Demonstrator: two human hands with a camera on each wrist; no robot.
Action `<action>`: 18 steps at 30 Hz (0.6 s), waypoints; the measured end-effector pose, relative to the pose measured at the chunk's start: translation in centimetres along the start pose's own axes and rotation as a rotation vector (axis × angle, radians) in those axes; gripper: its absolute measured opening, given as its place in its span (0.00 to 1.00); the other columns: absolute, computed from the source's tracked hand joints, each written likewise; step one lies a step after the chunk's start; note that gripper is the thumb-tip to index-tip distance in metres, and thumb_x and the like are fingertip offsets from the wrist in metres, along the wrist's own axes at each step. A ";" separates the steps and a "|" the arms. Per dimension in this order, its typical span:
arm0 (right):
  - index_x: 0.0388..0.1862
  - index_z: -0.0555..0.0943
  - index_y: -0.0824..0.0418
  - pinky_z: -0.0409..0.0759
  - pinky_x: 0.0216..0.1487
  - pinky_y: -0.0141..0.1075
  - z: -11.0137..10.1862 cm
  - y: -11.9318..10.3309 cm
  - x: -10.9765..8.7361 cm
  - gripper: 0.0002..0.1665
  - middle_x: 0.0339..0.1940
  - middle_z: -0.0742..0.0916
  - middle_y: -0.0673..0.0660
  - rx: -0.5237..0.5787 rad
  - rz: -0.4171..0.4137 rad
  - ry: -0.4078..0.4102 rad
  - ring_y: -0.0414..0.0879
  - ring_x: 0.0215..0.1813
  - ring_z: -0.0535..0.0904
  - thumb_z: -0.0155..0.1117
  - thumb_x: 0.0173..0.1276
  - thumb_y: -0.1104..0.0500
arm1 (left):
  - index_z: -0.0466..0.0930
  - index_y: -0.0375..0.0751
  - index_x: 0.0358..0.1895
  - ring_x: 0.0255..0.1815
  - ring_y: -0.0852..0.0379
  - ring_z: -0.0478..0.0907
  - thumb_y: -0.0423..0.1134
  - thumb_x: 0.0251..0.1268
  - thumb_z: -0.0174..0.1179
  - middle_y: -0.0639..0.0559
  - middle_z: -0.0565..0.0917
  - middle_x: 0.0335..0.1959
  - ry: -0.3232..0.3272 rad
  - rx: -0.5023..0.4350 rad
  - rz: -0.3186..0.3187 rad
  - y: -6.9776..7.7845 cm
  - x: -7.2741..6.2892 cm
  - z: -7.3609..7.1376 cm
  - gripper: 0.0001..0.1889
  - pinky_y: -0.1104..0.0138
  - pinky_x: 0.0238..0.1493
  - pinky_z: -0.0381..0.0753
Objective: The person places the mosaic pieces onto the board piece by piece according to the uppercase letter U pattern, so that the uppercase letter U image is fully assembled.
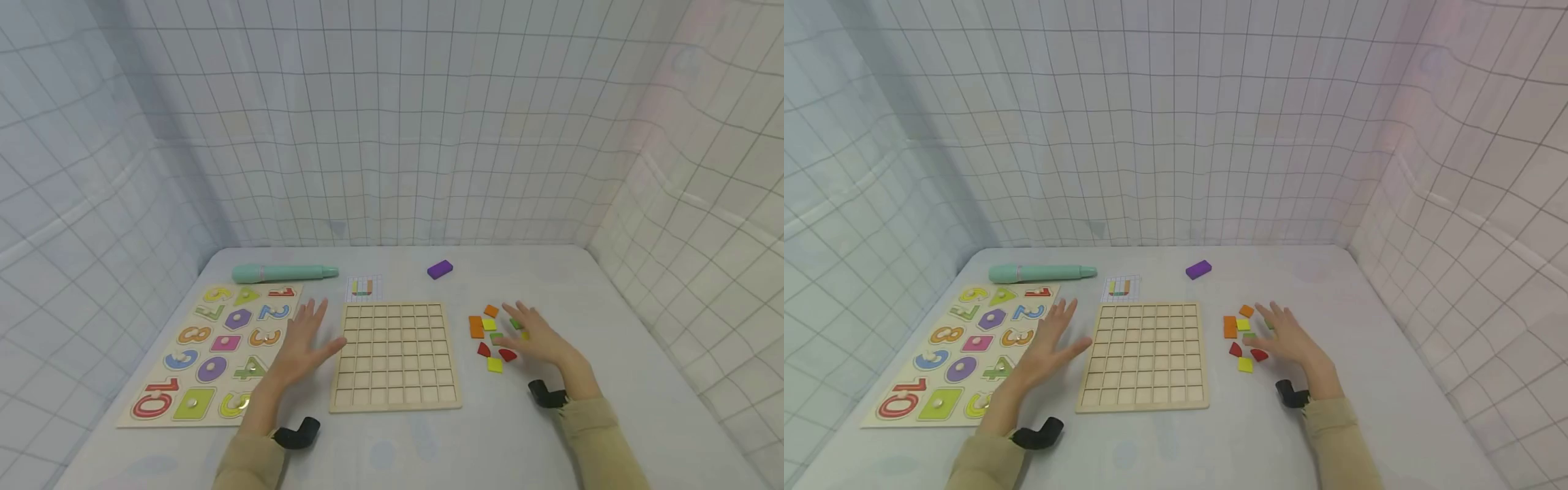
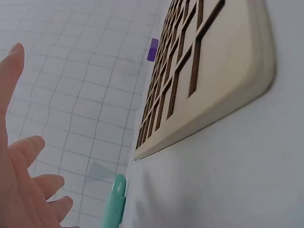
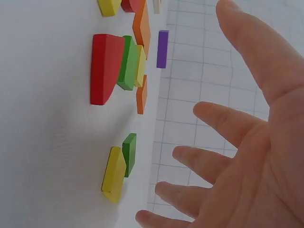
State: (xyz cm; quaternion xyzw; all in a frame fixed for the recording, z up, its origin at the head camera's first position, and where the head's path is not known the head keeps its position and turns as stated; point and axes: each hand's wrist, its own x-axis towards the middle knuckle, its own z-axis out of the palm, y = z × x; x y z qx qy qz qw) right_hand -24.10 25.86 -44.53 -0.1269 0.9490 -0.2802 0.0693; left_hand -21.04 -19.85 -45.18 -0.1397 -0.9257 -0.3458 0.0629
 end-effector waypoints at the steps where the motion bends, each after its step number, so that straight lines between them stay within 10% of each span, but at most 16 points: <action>1: 0.73 0.58 0.63 0.49 0.61 0.71 -0.1 -0.1 0.1 0.51 0.72 0.54 0.73 0.021 0.002 -0.002 0.74 0.70 0.44 0.64 0.60 0.39 | 0.44 0.45 0.75 0.74 0.39 0.33 0.59 0.62 0.56 0.38 0.41 0.75 -0.010 -0.049 -0.009 0.1 -0.2 0.2 0.45 0.40 0.68 0.32; 9: 0.66 0.69 0.61 0.67 0.59 0.61 -0.3 -0.4 1.1 0.37 0.65 0.71 0.68 0.088 0.093 0.002 0.66 0.64 0.65 0.62 0.64 0.44 | 0.43 0.51 0.76 0.75 0.42 0.34 0.56 0.64 0.55 0.42 0.39 0.76 -0.107 -0.356 -0.162 -0.1 -1.4 2.3 0.42 0.42 0.69 0.37; 18: 0.58 0.74 0.62 0.76 0.54 0.53 0.4 0.0 2.7 0.28 0.57 0.78 0.64 0.218 0.099 0.058 0.61 0.57 0.73 0.64 0.64 0.49 | 0.48 0.43 0.74 0.74 0.42 0.41 0.55 0.61 0.60 0.41 0.50 0.74 -0.111 -0.426 -0.300 -0.2 -2.0 3.8 0.44 0.49 0.71 0.42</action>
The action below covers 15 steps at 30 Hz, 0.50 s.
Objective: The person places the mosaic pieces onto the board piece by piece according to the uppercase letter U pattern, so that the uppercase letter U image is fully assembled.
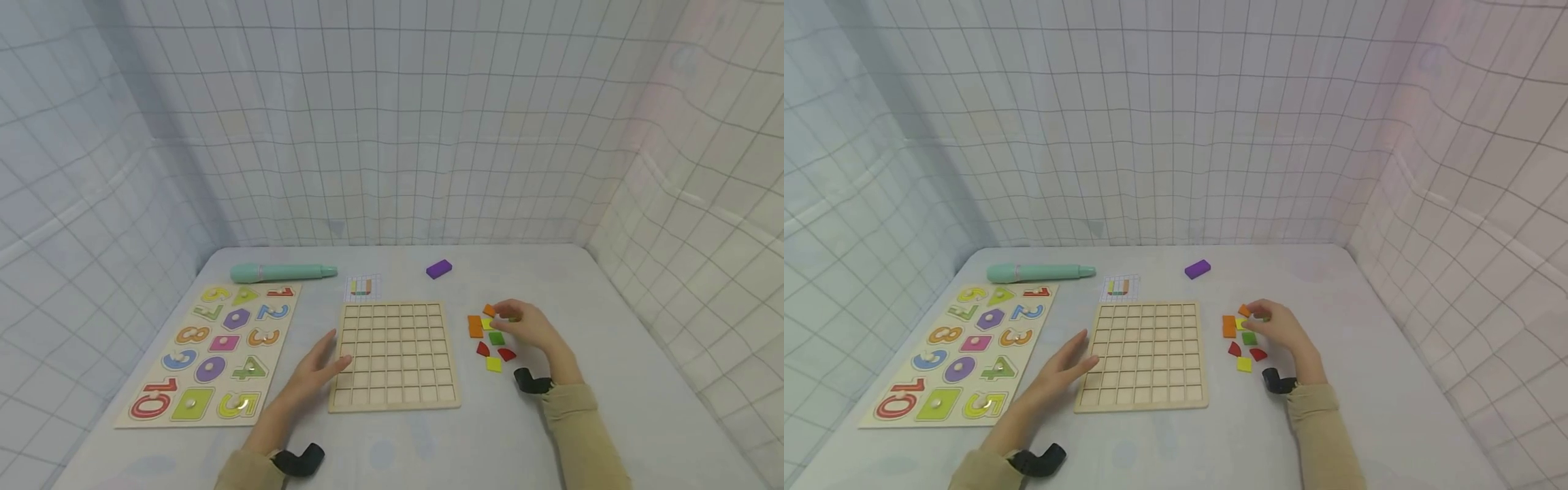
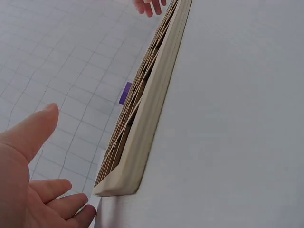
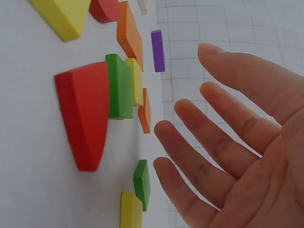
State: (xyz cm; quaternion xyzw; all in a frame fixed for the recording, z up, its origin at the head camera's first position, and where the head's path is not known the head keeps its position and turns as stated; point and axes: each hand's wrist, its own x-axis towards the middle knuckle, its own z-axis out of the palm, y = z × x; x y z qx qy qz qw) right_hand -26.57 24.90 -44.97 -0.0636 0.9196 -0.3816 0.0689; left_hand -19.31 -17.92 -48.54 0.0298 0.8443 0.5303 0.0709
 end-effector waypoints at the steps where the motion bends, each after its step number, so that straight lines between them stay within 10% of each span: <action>1: 0.58 0.75 0.62 0.76 0.54 0.52 0.1 0.1 0.1 0.27 0.56 0.79 0.63 0.017 -0.002 0.005 0.61 0.57 0.73 0.64 0.63 0.50 | 0.49 0.43 0.74 0.74 0.41 0.41 0.55 0.60 0.61 0.40 0.50 0.74 0.003 0.007 -0.009 -0.1 -0.1 0.1 0.45 0.48 0.71 0.42; 15: 0.53 0.77 0.64 0.75 0.54 0.51 1.2 1.3 0.7 0.22 0.51 0.81 0.63 0.070 -0.004 0.049 0.57 0.54 0.75 0.65 0.64 0.55 | 0.59 0.34 0.70 0.73 0.39 0.45 0.52 0.54 0.66 0.39 0.54 0.73 0.013 0.171 0.139 -0.6 -0.2 0.6 0.43 0.48 0.71 0.40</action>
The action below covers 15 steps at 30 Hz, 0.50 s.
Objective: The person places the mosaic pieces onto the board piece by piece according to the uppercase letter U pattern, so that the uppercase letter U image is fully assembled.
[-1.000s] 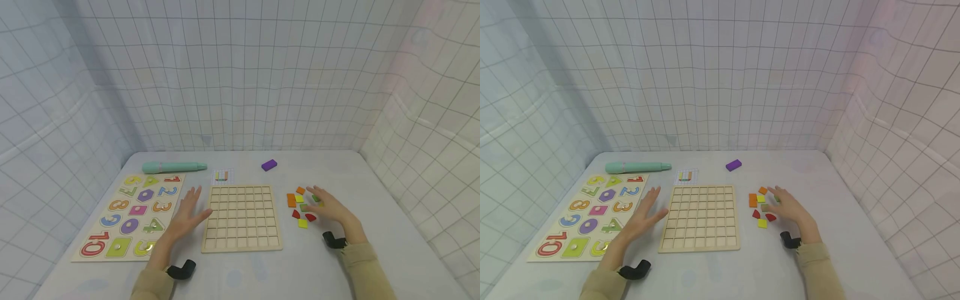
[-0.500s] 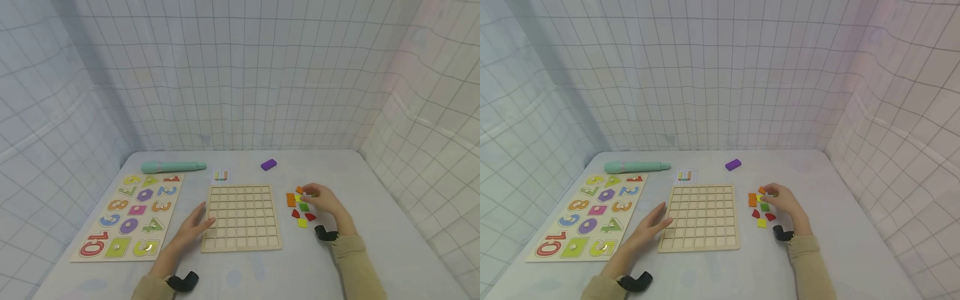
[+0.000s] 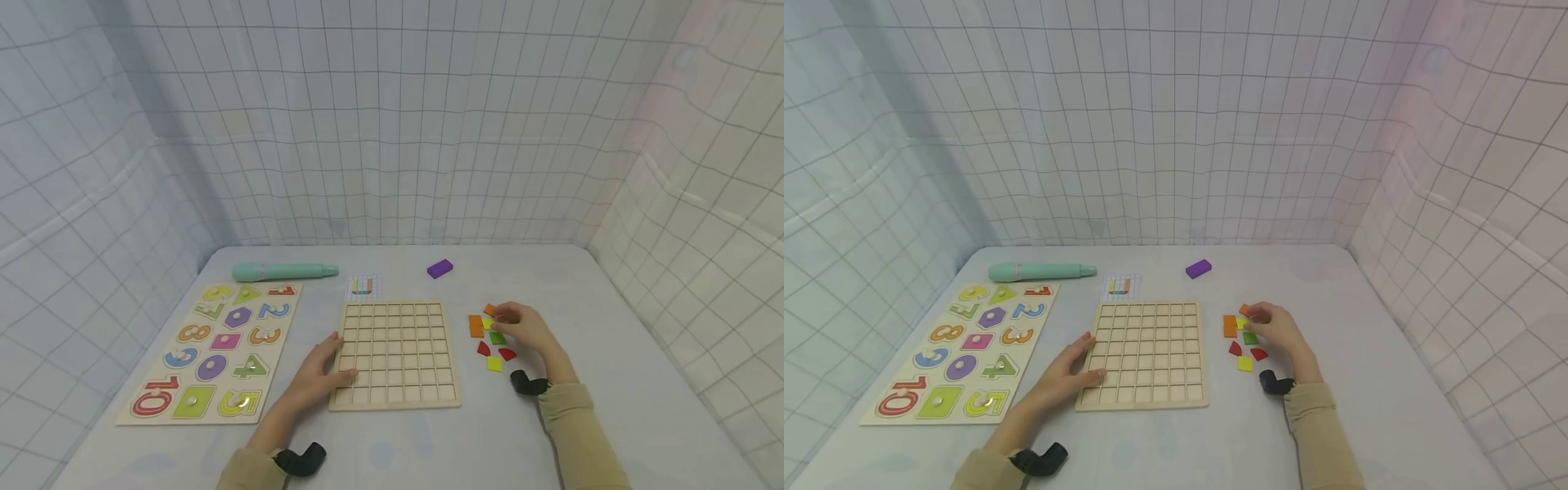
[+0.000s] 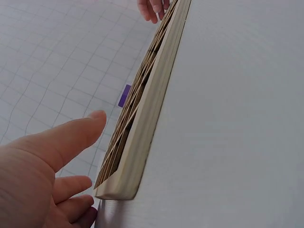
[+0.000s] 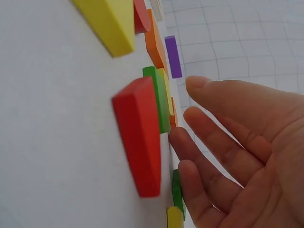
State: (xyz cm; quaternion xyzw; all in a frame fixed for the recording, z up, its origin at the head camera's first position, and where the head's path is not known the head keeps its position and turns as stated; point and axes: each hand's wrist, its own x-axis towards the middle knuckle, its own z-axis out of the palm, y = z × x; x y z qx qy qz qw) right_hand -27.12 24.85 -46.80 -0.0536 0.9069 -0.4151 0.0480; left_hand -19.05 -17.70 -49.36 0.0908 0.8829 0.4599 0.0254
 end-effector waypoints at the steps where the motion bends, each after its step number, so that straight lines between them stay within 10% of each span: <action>1: 0.53 0.77 0.64 0.75 0.54 0.51 0.0 0.1 0.0 0.21 0.51 0.82 0.62 -0.004 -0.004 0.001 0.57 0.53 0.75 0.65 0.64 0.55 | 0.60 0.33 0.69 0.73 0.38 0.45 0.51 0.54 0.66 0.39 0.54 0.73 0.001 0.012 0.013 0.0 0.0 0.0 0.43 0.47 0.71 0.41; 15: 0.50 0.80 0.62 0.75 0.54 0.49 0.7 1.0 0.3 0.18 0.49 0.83 0.60 -0.068 -0.050 0.026 0.55 0.51 0.76 0.66 0.62 0.57 | 0.64 0.28 0.66 0.71 0.36 0.50 0.52 0.53 0.66 0.33 0.57 0.71 -0.014 0.158 0.115 0.0 -0.2 -0.2 0.42 0.45 0.70 0.46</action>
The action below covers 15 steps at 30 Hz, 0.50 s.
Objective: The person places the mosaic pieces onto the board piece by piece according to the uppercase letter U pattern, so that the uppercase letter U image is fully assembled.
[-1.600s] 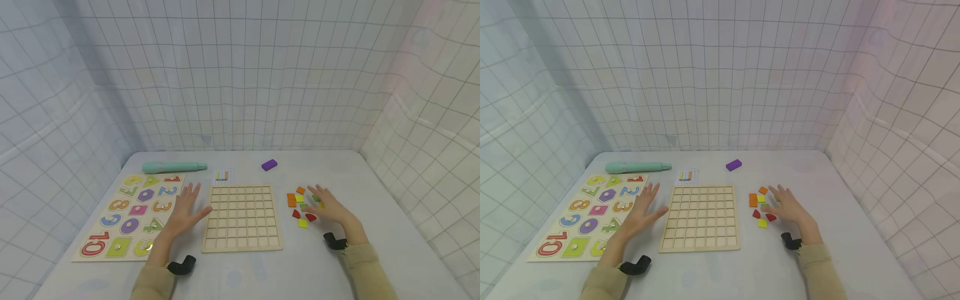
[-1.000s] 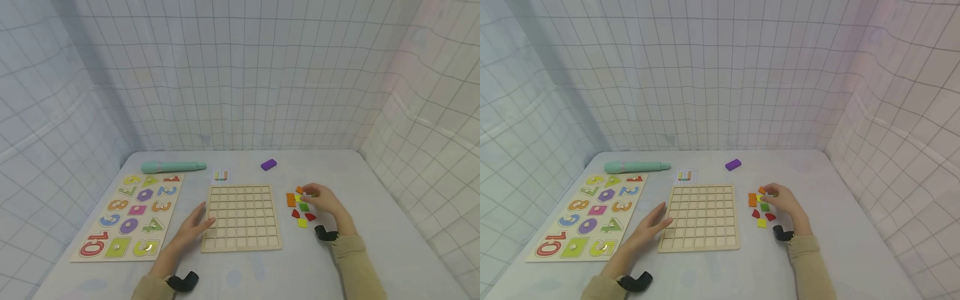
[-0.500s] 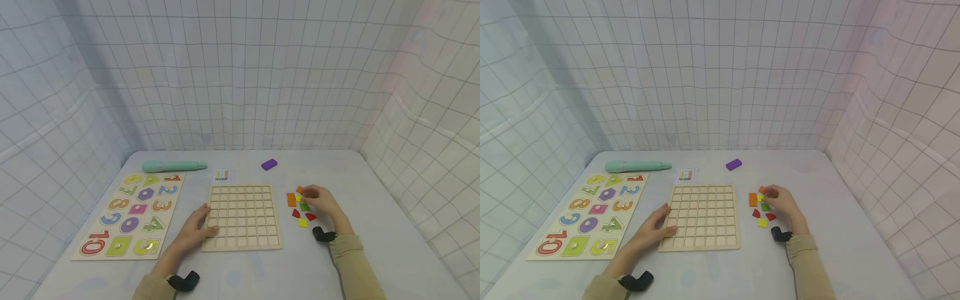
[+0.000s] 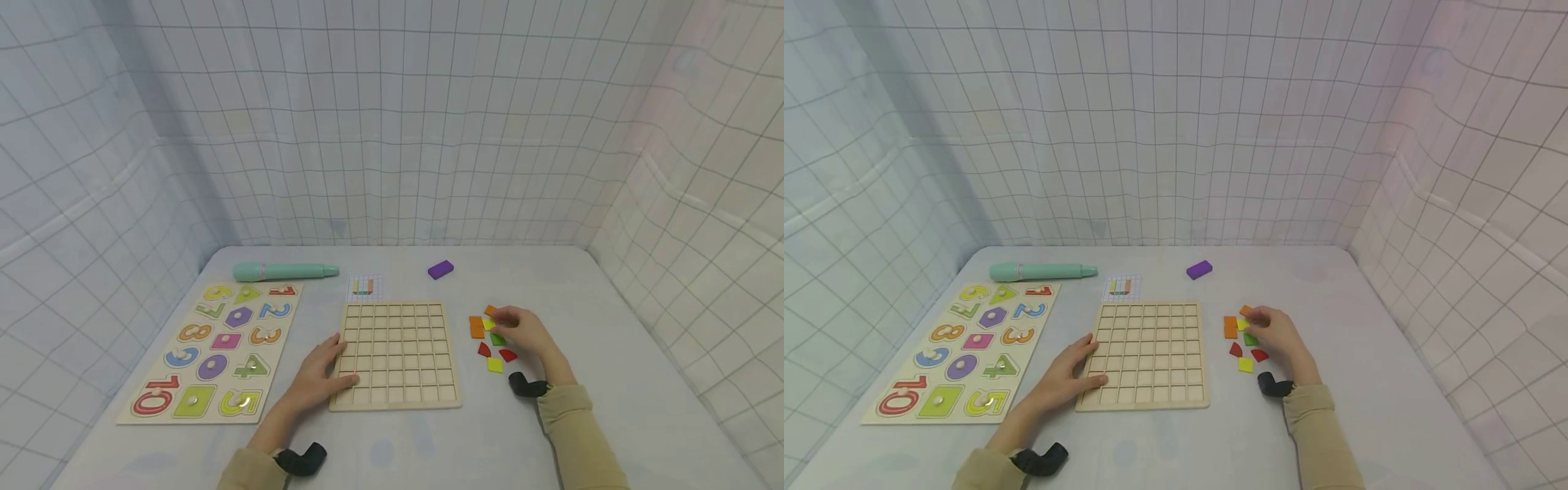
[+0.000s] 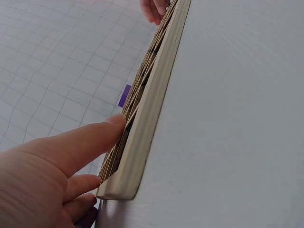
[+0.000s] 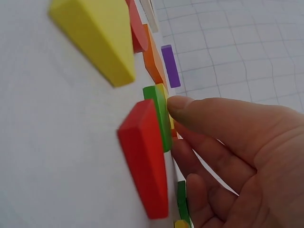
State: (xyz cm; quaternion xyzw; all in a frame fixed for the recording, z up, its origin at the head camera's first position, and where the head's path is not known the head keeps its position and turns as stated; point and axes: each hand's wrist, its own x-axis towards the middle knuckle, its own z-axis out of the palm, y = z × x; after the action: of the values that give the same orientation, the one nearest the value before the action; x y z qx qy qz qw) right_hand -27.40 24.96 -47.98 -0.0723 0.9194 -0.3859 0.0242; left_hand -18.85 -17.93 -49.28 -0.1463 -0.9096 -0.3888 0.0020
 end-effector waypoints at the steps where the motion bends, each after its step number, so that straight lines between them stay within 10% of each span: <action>1: 0.50 0.80 0.62 0.75 0.54 0.49 0.0 0.0 0.0 0.18 0.49 0.83 0.60 0.000 0.002 0.002 0.55 0.50 0.76 0.66 0.62 0.57 | 0.64 0.28 0.66 0.71 0.36 0.50 0.52 0.53 0.66 0.33 0.57 0.71 0.001 0.003 0.003 0.0 0.0 0.0 0.42 0.45 0.70 0.47; 15: 0.49 0.80 0.62 0.76 0.53 0.48 0.5 0.3 -0.1 0.17 0.47 0.83 0.59 0.003 0.000 0.033 0.54 0.49 0.76 0.66 0.63 0.57 | 0.62 0.29 0.67 0.71 0.36 0.50 0.53 0.54 0.65 0.34 0.56 0.71 -0.006 0.012 0.017 -0.1 0.0 0.2 0.42 0.45 0.69 0.47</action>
State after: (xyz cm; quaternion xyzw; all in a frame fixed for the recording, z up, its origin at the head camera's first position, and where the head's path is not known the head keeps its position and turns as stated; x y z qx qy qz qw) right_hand -27.33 24.83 -48.56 -0.0657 0.9191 -0.3884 0.0091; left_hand -18.82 -17.91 -49.47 -0.1550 -0.9106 -0.3830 0.0036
